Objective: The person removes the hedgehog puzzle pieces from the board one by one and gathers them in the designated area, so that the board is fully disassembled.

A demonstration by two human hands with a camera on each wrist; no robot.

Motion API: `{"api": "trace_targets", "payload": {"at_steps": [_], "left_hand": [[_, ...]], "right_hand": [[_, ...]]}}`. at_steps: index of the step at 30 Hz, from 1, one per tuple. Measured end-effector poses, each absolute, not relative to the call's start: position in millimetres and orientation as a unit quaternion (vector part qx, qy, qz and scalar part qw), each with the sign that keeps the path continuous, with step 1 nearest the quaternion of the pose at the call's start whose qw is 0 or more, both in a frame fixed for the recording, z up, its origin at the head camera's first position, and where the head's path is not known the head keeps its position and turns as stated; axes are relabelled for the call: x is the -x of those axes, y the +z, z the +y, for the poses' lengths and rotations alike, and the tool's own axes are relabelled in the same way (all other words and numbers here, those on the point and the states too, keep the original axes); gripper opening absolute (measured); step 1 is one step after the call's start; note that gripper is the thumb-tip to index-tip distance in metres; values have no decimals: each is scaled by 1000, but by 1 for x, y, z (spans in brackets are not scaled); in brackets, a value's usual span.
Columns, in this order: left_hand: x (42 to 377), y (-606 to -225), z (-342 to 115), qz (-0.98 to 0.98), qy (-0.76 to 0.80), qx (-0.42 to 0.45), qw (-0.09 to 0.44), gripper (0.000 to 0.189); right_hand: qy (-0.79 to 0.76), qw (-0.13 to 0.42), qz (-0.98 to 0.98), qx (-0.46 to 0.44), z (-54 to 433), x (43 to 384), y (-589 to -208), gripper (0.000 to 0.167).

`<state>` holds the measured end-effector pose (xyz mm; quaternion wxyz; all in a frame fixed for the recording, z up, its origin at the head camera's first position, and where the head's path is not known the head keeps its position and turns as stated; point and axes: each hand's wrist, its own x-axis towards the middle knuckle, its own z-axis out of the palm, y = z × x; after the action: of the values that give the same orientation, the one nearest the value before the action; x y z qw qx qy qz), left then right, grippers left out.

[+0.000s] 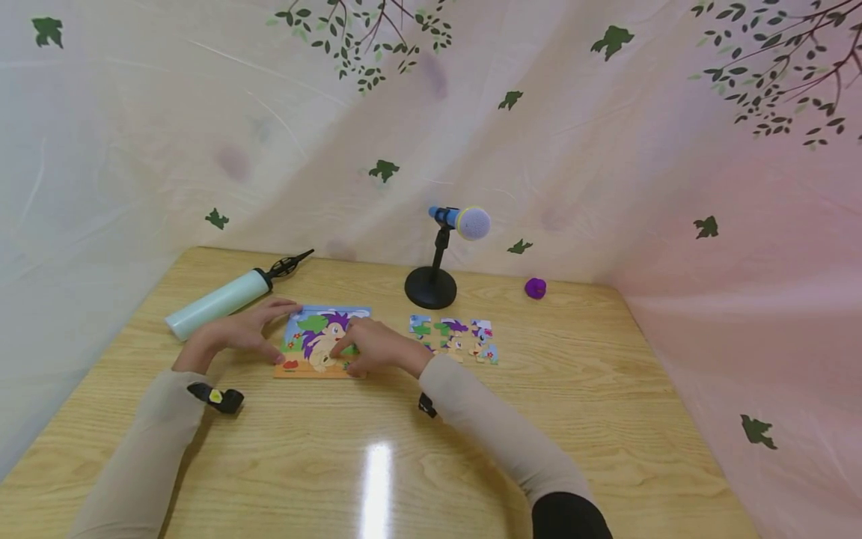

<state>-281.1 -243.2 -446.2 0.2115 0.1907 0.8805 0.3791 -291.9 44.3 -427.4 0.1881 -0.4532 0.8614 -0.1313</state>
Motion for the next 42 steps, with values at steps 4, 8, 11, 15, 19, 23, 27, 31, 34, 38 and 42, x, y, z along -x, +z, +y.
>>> {"api": "trace_targets", "payload": {"at_steps": [4,8,11,15,19,23,27,31,34,38,42], "left_hand": [[281,-446,-243,882,377,-190,212,105],[280,-444,-243,884,372,-187,212,104],[279,-443,-243,885,369,-186,214,104],[279,-443,-243,884,372,-185,215,104],[281,-445,-243,883,373,-187,214,104],[282,-446,-244,883,374,-189,210,104],[283,-448,-245,883,375,-190,210,105],[284,-448,-245,881,378,-189,211,105],[283,-448,-245,881,380,-188,212,105],[282,-447,-244,882,377,-184,214,105],[281,-446,-244,884,372,-183,214,105]], "right_hand": [[-133,191,864,447,43,290,-426,37],[-136,195,867,438,42,288,-424,37],[-138,195,869,434,42,288,-424,37],[-148,193,866,437,42,287,-426,36],[-161,192,862,441,43,287,-427,34],[-164,188,862,442,43,288,-427,33],[-164,183,862,445,43,287,-427,33],[-164,181,862,445,42,286,-426,33],[-161,179,863,444,42,285,-426,32],[-155,171,867,442,42,283,-426,32],[-149,161,869,443,42,282,-427,33]]}}
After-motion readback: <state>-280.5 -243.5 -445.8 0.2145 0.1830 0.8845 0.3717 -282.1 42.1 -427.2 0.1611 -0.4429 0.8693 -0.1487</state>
